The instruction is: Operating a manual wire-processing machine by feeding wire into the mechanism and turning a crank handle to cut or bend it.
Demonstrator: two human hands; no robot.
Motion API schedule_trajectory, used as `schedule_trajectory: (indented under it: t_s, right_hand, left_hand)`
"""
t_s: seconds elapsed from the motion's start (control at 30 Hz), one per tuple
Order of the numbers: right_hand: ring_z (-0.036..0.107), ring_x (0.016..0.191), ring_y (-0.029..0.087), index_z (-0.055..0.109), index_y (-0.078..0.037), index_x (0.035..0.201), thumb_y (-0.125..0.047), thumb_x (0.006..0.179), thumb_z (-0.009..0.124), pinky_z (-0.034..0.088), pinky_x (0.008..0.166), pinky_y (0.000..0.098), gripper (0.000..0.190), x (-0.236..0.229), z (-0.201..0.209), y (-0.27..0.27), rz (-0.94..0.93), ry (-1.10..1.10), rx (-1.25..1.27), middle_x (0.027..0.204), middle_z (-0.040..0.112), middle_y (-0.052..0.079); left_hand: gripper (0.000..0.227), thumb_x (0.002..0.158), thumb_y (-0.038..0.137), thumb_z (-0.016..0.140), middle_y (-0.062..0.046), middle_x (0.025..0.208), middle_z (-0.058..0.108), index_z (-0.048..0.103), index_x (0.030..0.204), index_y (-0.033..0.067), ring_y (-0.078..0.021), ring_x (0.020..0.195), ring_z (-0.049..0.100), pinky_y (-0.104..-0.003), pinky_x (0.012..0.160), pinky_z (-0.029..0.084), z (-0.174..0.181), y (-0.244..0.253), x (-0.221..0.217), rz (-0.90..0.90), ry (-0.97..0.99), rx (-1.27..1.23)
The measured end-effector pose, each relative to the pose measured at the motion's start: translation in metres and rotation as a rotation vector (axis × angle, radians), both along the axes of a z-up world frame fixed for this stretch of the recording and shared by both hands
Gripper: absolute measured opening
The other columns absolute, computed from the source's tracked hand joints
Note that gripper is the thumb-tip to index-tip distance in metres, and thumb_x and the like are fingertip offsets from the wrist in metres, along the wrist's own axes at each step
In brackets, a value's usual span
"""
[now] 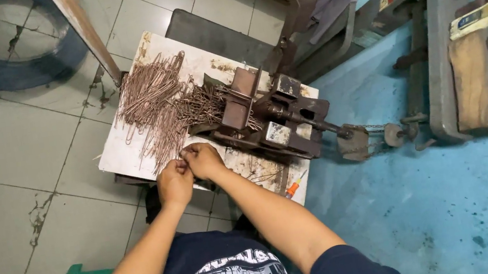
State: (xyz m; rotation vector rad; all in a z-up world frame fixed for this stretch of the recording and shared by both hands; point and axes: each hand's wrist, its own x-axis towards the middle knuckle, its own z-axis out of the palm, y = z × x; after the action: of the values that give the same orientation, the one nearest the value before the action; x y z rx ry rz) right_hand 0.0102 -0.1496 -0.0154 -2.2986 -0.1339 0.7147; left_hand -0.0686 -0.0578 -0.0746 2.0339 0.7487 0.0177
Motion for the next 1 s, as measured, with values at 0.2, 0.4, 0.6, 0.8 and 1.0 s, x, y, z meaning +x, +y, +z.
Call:
schedule_trajectory:
  t_s: [0.2, 0.4, 0.6, 0.8, 1.0]
  right_hand:
    - [0.074, 0.082, 0.02, 0.078, -0.02, 0.107, -0.035, 0.098, 0.06, 0.058, 0.077, 0.0356, 0.025, -0.002, 0.023, -0.012, -0.076, 0.159, 0.097, 0.076, 0.075, 0.002]
    - [0.06, 0.059, 0.011, 0.07, 0.003, 0.108, -0.017, 0.101, 0.058, 0.051, 0.058, 0.0215, 0.025, -0.012, 0.051, -0.023, -0.24, 0.334, 0.469, 0.067, 0.062, 0.004]
    - [0.055, 0.055, 0.008, 0.069, 0.003, 0.107, -0.015, 0.102, 0.057, 0.056, 0.061, 0.0233, 0.022, -0.018, 0.044, -0.051, -0.289, 0.42, 0.6, 0.066, 0.057, 0.004]
    - [0.052, 0.052, 0.006, 0.066, 0.003, 0.107, -0.014, 0.103, 0.053, 0.061, 0.063, 0.0267, 0.022, -0.02, 0.027, -0.062, -0.457, 0.512, 0.765, 0.065, 0.051, 0.001]
    - [0.064, 0.054, 0.011, 0.071, -0.001, 0.108, -0.02, 0.102, 0.055, 0.059, 0.061, 0.0284, 0.025, -0.017, 0.008, -0.068, -0.201, 0.274, 0.393, 0.065, 0.065, 0.004]
  left_hand:
    - [0.027, 0.076, 0.028, 0.074, -0.008, 0.08, 0.075, 0.067, 0.098, 0.015, -0.0343, 0.086, 0.073, -0.05, 0.076, 0.058, 0.061, 0.023, -0.008, -0.053, -0.058, 0.009]
    - [0.029, 0.088, 0.026, 0.071, -0.007, 0.079, 0.07, 0.07, 0.116, 0.0167, -0.0332, 0.088, 0.072, -0.049, 0.077, 0.059, 0.041, 0.051, 0.02, -0.224, -0.105, 0.275]
    - [0.031, 0.092, 0.044, 0.06, -0.007, 0.11, 0.071, 0.065, 0.115, 0.0223, -0.0363, 0.096, 0.074, -0.054, 0.083, 0.059, 0.026, 0.055, 0.038, -0.461, 0.207, 0.325]
    - [0.024, 0.094, 0.035, 0.055, -0.006, 0.108, 0.067, 0.061, 0.113, 0.0203, -0.0368, 0.093, 0.073, -0.053, 0.081, 0.06, 0.05, 0.05, 0.021, -0.63, 0.066, 0.494]
    - [0.014, 0.099, 0.023, 0.056, -0.013, 0.095, 0.063, 0.06, 0.108, 0.0136, -0.0371, 0.089, 0.07, -0.05, 0.071, 0.059, 0.061, 0.052, 0.0, -0.469, -0.243, 0.406]
